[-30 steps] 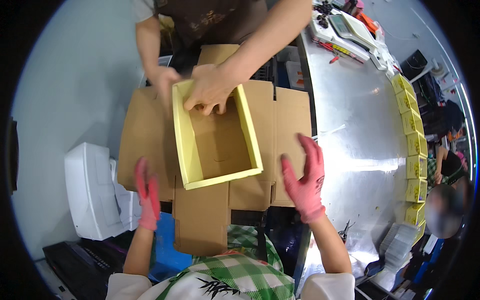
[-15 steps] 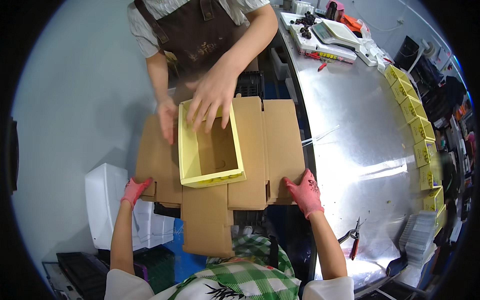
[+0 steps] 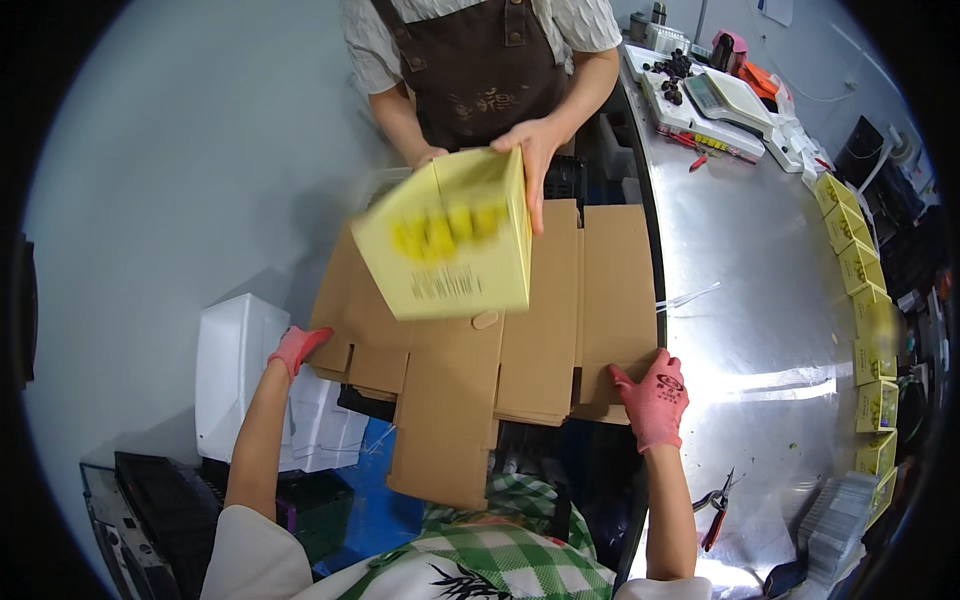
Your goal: The person folds flat cardboard sheets into rectangular boxes with the help of a coworker. They repeatedly fold the sides, tuck flaps, and pass completed boxes to the coworker while retrieving new sheets from a stack.
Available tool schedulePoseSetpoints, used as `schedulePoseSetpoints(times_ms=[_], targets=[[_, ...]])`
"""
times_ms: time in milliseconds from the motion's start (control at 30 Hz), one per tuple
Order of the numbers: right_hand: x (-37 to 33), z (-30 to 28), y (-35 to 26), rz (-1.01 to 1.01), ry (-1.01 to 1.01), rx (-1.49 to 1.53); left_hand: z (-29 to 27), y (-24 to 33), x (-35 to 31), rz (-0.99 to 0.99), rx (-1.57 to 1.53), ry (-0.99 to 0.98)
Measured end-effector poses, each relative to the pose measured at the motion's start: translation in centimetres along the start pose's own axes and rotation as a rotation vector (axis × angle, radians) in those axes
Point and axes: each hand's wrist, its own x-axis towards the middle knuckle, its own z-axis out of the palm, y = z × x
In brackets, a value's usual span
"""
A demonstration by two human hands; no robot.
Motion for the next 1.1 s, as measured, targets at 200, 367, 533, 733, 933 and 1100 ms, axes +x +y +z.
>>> schedulePoseSetpoints(times_ms=[200,367,533,733,933,1100], targets=[[1.0,-0.8,0.9,-0.025,-0.046,0.295,-4.4,6.7,-7.4,0.236,0.144,0.086],[0.3,1.4,-0.2,-0.295,0.231,0.395,-0.3,8.3,-11.2,0.749,0.319,0.35],[-1.8,3.7,-6.2,-0.545,0.174,0.238,5.8,10.1,-11.8,0.781,0.324,-0.043],[-1.6,7.1,-7.5,-0.577,-0.096,0.437,7.2,10.9,-11.1,0.57,0.283,0.289],[-1.4,6.7,-4.8,-0.181,-0.044,0.522,7.3,11.9,-9.9,0.171,0.116,0.013],[1.2,4.8,-5.1,0.006,-0.242,0.948,4.3,11.7,-8.6,0.154,-0.446,-0.428]])
